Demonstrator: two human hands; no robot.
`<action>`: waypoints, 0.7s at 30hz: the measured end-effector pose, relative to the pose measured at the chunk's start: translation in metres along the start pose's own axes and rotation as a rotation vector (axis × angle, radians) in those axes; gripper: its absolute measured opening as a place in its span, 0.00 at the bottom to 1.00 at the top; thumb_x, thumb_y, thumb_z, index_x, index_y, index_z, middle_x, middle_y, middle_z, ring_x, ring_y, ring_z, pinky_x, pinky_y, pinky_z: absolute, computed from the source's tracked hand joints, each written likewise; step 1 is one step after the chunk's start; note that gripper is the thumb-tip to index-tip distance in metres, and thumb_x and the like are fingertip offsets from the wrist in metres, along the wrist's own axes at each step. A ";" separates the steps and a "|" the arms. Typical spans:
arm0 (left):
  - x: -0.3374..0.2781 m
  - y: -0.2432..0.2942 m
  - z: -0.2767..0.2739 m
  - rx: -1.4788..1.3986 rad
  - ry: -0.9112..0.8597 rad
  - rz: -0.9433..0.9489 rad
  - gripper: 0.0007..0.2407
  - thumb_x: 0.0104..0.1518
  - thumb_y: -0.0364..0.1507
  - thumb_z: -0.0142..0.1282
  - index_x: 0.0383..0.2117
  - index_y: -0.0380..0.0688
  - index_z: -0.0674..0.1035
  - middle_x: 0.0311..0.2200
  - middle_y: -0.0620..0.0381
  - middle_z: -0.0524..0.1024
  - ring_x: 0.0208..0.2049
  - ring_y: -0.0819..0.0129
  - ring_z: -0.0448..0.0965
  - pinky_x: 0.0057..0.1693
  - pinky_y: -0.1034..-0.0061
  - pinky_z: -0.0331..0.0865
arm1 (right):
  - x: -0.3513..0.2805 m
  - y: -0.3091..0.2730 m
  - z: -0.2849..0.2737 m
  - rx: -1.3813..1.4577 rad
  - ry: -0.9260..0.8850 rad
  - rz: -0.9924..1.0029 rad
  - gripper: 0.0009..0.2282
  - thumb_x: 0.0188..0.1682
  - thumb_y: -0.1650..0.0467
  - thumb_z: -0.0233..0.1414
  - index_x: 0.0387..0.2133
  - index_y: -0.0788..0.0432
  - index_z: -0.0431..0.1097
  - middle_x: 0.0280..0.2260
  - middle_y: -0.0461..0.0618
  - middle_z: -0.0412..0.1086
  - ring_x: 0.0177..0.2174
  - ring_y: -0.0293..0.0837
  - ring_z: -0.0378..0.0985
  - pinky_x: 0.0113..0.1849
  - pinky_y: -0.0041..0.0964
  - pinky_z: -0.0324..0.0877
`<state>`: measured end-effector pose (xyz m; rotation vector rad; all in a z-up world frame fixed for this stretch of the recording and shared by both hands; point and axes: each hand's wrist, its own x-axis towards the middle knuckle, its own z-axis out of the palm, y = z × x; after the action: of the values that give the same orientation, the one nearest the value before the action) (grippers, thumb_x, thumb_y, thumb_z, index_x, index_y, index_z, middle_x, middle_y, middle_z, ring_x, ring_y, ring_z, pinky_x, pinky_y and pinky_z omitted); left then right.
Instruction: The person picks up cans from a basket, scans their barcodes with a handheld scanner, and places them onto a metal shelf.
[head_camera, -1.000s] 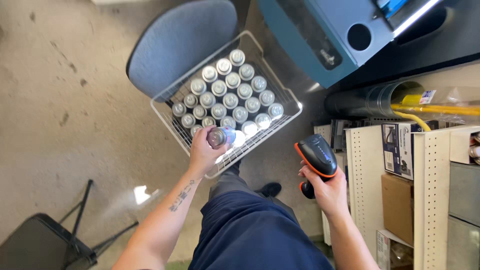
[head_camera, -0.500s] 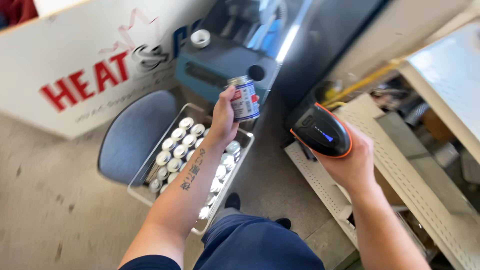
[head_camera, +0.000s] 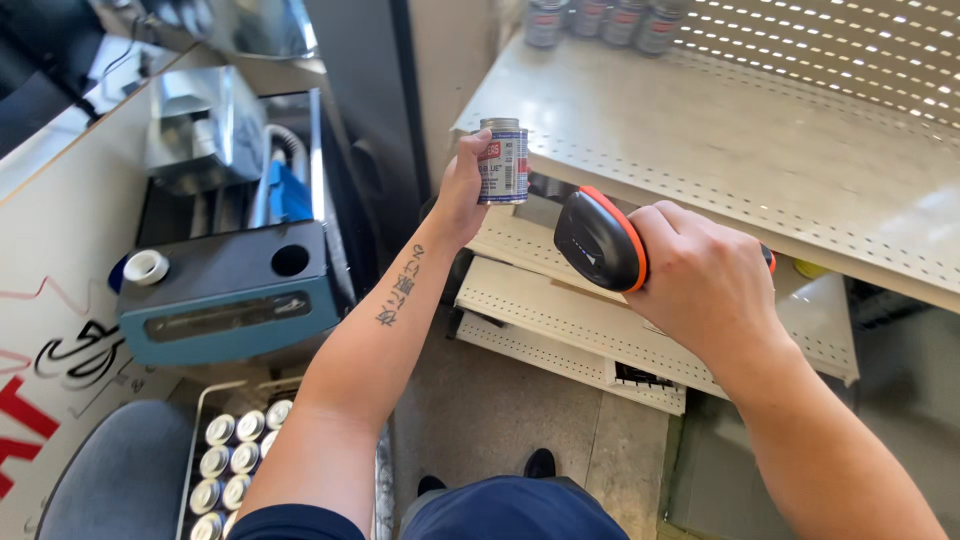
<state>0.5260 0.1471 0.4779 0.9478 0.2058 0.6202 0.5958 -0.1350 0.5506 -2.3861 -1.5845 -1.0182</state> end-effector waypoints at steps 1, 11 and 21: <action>0.006 -0.005 0.012 0.007 -0.028 -0.006 0.21 0.63 0.47 0.50 0.43 0.39 0.79 0.34 0.43 0.83 0.38 0.56 0.87 0.42 0.63 0.85 | -0.004 0.008 -0.004 -0.026 -0.010 0.008 0.15 0.34 0.66 0.61 0.37 0.46 0.70 0.28 0.38 0.66 0.31 0.44 0.80 0.32 0.37 0.72; 0.047 -0.056 0.075 0.092 -0.126 -0.001 0.22 0.64 0.48 0.50 0.45 0.41 0.79 0.38 0.42 0.83 0.41 0.54 0.86 0.45 0.61 0.85 | -0.033 0.085 0.021 -0.080 0.029 0.022 0.14 0.35 0.66 0.58 0.37 0.45 0.70 0.27 0.36 0.63 0.28 0.42 0.78 0.32 0.35 0.71; 0.083 -0.078 0.103 0.120 -0.102 -0.004 0.22 0.62 0.49 0.48 0.43 0.42 0.80 0.33 0.45 0.83 0.35 0.61 0.85 0.39 0.68 0.85 | -0.028 0.138 0.042 -0.039 0.082 -0.003 0.12 0.35 0.66 0.58 0.33 0.45 0.68 0.26 0.36 0.61 0.26 0.40 0.75 0.30 0.33 0.69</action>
<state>0.6682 0.0904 0.4826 1.0917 0.1551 0.5593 0.7262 -0.2017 0.5395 -2.3342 -1.5558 -1.1420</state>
